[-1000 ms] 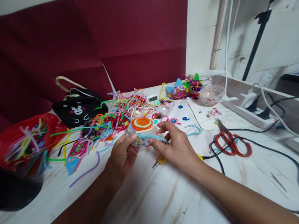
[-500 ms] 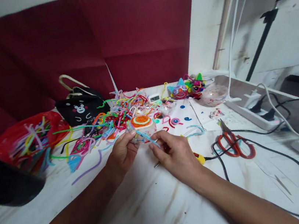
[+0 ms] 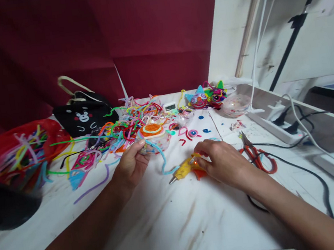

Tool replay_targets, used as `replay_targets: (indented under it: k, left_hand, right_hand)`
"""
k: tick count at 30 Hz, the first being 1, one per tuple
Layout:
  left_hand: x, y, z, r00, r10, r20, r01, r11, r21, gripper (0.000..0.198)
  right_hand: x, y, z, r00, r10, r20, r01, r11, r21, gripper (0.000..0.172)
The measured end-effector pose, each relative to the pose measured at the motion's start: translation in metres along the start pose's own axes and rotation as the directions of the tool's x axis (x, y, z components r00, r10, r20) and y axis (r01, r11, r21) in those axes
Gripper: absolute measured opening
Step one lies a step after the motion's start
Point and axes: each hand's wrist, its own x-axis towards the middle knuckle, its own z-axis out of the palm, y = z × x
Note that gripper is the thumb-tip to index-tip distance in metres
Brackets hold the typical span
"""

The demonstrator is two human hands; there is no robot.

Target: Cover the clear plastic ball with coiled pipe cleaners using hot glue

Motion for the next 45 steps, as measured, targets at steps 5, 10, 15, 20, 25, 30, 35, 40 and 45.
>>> replay_targets:
  k: [5, 10, 15, 20, 25, 30, 35, 40, 45]
  left_hand:
    - [0.001, -0.002, -0.002, 1.0, -0.006, -0.008, 0.006, 1.0, 0.021, 0.011]
    - [0.001, -0.004, -0.003, 1.0, -0.007, 0.004, 0.007, 0.999, 0.037, 0.013]
    - [-0.001, -0.004, -0.002, 1.0, 0.0, 0.018, -0.001, 0.999, 0.047, 0.012]
    - [0.0, -0.003, -0.003, 1.0, 0.013, 0.027, -0.014, 1.0, 0.027, 0.011]
    - [0.003, -0.002, -0.006, 0.999, 0.034, 0.03, -0.034, 0.999, 0.003, 0.011]
    - [0.005, 0.0, -0.008, 0.998, 0.061, 0.006, -0.061, 0.998, -0.012, 0.012]
    - [0.008, 0.005, -0.009, 0.996, 0.087, -0.02, -0.087, 0.996, -0.016, 0.013]
    - [0.014, 0.014, -0.013, 0.991, 0.113, -0.068, -0.116, 0.993, -0.036, 0.011]
    - [0.021, 0.023, -0.016, 0.983, 0.147, -0.113, -0.153, 0.987, -0.046, 0.009]
  right_hand:
    - [-0.006, 0.012, 0.006, 0.974, 0.067, 0.217, -0.043, 0.993, -0.114, 0.027]
    - [0.001, 0.017, 0.013, 0.947, 0.081, 0.311, -0.043, 0.991, -0.127, 0.018]
    - [0.006, 0.026, 0.018, 0.923, 0.066, 0.38, -0.055, 0.998, -0.039, 0.014]
    - [0.001, 0.038, 0.019, 0.92, 0.041, 0.389, -0.068, 0.996, 0.055, 0.027]
    - [-0.007, 0.044, 0.01, 0.923, -0.008, 0.385, -0.107, 0.955, 0.276, 0.035]
    - [-0.015, 0.047, -0.003, 0.976, -0.019, 0.219, -0.088, 0.878, 0.471, 0.04]
    - [-0.019, 0.056, -0.007, 0.997, 0.063, 0.05, -0.08, 0.849, 0.523, 0.045]
    - [-0.023, 0.057, -0.014, 0.997, 0.073, -0.017, -0.056, 0.868, 0.494, 0.049]
    - [-0.027, 0.051, -0.025, 0.999, 0.038, -0.006, -0.029, 0.848, 0.529, 0.042]
